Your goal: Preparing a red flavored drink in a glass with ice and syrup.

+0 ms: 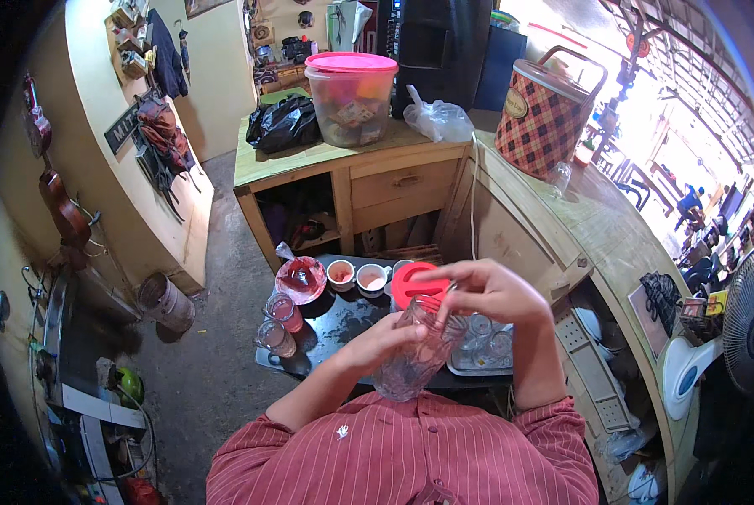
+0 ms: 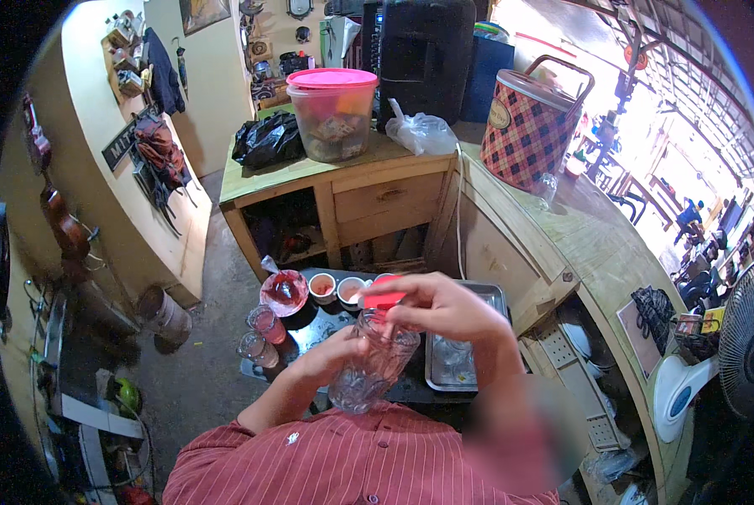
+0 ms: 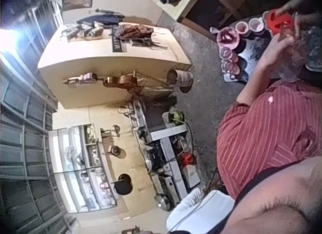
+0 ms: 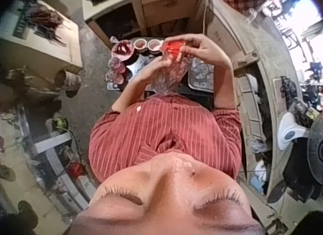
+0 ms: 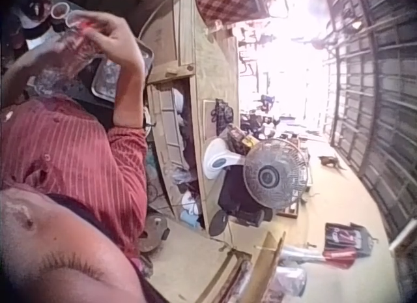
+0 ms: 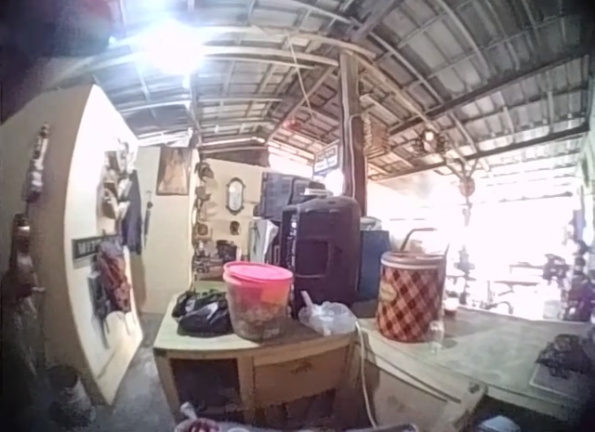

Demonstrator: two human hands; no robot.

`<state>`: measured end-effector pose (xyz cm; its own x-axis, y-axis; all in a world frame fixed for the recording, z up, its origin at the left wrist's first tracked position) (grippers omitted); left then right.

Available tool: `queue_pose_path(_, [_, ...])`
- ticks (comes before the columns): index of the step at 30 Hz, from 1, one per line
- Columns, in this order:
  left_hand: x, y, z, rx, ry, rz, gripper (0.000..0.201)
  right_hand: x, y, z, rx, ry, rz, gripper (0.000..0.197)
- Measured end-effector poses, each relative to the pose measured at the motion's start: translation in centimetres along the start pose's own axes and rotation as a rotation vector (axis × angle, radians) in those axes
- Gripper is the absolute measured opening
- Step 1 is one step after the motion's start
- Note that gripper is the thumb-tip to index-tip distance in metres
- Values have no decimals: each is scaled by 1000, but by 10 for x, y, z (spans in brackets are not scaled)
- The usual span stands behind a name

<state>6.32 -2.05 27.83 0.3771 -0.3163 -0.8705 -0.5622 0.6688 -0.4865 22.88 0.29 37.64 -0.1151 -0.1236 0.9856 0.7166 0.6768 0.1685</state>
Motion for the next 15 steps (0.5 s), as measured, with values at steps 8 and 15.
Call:
queue_pose_path(8, [-11,-7,3,-170,-159,174,42,-14,-2,4,-83,-144,139,30])
queue_pose_path(15, [-18,-1,-1,-401,-274,899,74,-12,4,6,-347,-247,148,27])
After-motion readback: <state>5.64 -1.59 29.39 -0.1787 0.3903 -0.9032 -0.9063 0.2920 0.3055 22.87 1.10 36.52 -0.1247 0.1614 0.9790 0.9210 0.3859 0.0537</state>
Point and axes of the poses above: each hand's wrist, its own z-axis towards the middle knuckle, its own y-axis out of the back of the hand, x = y × z, the point moved 3 cm from there along z, towards the middle knuckle, and after that the axes turned 7 degrees about -y, right-handed, at the moved point
